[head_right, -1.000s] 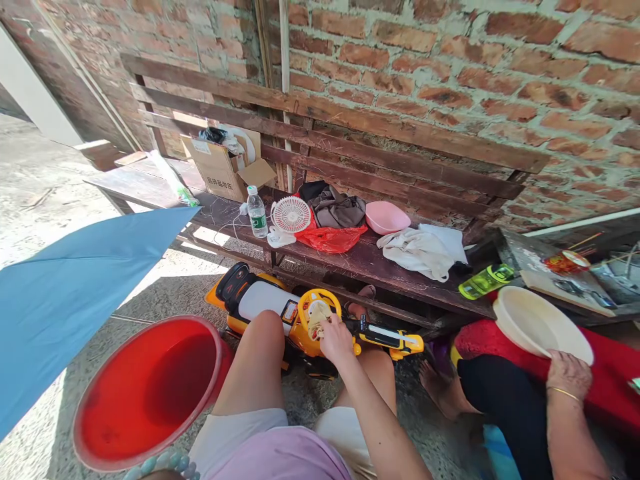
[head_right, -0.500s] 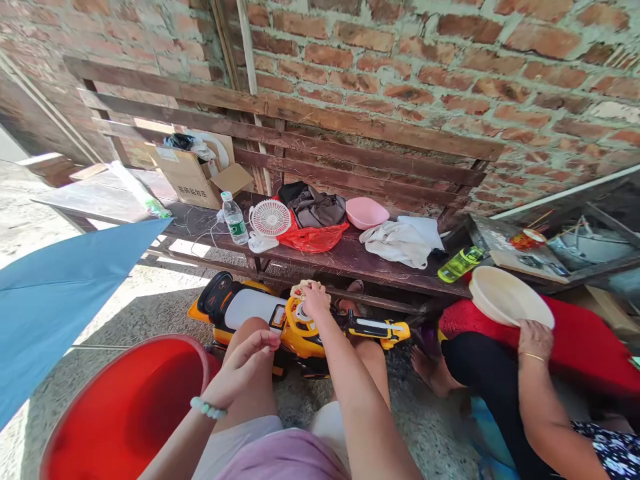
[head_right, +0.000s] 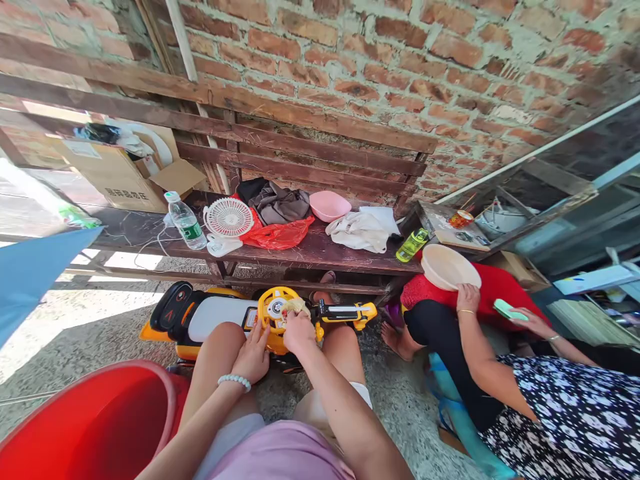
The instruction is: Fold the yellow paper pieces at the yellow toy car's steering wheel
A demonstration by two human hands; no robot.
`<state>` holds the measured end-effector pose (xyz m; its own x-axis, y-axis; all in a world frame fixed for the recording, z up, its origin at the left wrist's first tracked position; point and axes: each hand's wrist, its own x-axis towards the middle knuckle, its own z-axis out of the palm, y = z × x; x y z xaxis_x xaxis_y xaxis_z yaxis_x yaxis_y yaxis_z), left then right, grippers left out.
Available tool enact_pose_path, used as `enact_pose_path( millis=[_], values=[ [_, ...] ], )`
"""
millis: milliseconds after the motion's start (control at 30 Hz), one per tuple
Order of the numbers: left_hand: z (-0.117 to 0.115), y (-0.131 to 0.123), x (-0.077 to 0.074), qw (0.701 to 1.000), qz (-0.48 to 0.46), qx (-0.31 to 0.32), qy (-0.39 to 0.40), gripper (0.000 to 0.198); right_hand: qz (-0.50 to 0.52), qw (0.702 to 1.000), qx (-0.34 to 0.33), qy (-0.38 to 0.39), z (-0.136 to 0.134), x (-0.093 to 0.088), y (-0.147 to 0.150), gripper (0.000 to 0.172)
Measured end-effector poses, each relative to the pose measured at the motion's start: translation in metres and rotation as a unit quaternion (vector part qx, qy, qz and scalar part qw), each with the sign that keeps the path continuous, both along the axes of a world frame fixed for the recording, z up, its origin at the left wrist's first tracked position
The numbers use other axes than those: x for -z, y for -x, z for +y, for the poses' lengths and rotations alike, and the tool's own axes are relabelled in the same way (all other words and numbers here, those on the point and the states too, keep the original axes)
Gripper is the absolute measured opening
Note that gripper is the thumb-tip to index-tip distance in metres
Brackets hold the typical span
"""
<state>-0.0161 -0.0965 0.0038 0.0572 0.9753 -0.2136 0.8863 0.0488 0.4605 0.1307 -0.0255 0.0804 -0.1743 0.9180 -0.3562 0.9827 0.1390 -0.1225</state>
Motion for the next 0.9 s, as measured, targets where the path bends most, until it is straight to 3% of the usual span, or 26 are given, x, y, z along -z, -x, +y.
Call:
enact_pose_path(
  millis=[133,233,333,433,533,600,733,900],
  values=[
    [-0.003,-0.007,-0.001,0.998,0.068,0.011,0.004,0.075,0.037,0.999,-0.027,0.026,-0.026,0.002,0.003,0.048],
    [-0.003,-0.007,-0.007,0.994,0.101,0.032,0.008,0.076,0.064,0.995,-0.058,0.056,-0.029,-0.001,-0.006,0.041],
    [0.002,-0.005,-0.018,0.991,0.119,0.056,0.035,0.078,0.074,0.993,-0.075,0.056,-0.014,-0.015,-0.019,0.039],
    [0.007,-0.003,-0.025,0.989,0.116,0.065,0.059,0.081,0.058,0.996,-0.071,-0.021,0.015,-0.036,-0.021,0.048],
    [0.006,-0.003,-0.028,0.990,0.115,0.065,0.056,0.083,0.043,0.988,-0.111,-0.100,0.040,-0.048,-0.002,0.051],
    [0.003,-0.003,-0.028,0.990,0.109,0.063,0.056,0.083,0.039,0.977,-0.179,-0.109,0.048,-0.043,0.017,0.046],
    [0.000,-0.002,-0.034,0.990,0.098,0.058,0.082,0.081,0.037,0.951,-0.305,-0.032,0.048,-0.014,0.043,0.040],
    [0.005,0.000,-0.040,0.989,0.101,0.072,0.084,0.080,0.055,0.963,-0.261,-0.030,0.063,0.001,0.033,0.045]
  ],
)
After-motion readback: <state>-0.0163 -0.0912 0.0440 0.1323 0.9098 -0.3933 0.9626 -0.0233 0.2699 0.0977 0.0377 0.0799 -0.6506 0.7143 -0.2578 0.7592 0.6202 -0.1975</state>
